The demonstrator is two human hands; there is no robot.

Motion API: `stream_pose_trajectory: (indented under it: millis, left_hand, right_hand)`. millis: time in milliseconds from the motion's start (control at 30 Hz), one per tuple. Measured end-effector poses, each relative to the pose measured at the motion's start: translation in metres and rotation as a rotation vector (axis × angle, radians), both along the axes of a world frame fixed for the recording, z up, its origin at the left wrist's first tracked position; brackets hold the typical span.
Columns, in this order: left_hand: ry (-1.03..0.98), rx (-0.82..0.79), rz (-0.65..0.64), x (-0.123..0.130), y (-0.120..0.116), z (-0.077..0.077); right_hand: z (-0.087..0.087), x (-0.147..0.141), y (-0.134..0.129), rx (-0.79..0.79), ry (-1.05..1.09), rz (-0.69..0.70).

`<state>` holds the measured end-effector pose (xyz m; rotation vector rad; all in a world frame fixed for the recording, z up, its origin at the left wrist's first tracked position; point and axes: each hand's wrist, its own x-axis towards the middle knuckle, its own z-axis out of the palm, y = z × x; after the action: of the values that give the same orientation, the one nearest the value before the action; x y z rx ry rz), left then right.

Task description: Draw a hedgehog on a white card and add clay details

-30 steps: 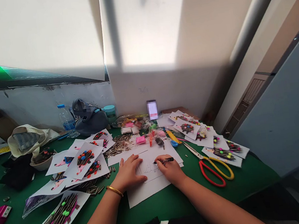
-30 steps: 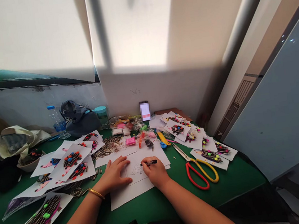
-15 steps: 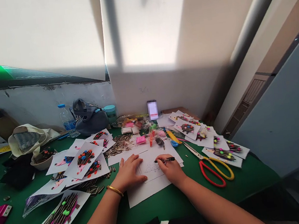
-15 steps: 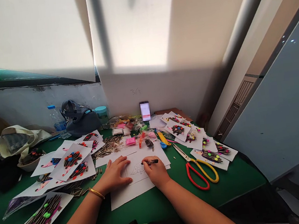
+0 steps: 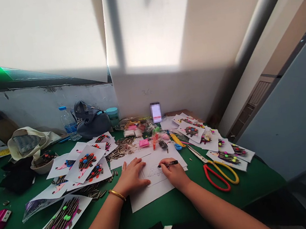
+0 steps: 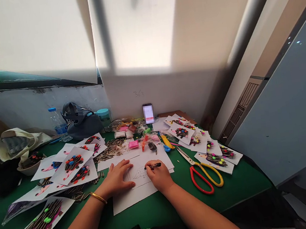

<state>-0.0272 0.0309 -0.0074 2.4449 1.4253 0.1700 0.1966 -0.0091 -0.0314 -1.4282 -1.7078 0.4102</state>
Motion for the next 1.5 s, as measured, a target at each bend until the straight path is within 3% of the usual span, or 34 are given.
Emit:
stream_pose_trajectory:
  millis: [900, 1500]
  left_hand:
    - [-0.008, 0.002, -0.005, -0.0016, 0.0004, -0.0018]
    - [-0.01, 0.008, -0.004, -0.001, 0.0014, -0.0026]
  right_hand:
    - [0.0069, 0.0033, -0.0074, -0.029, 0.028, -0.042]
    - [0.0046, 0.0023, -0.0076, -0.027, 0.022, 0.002]
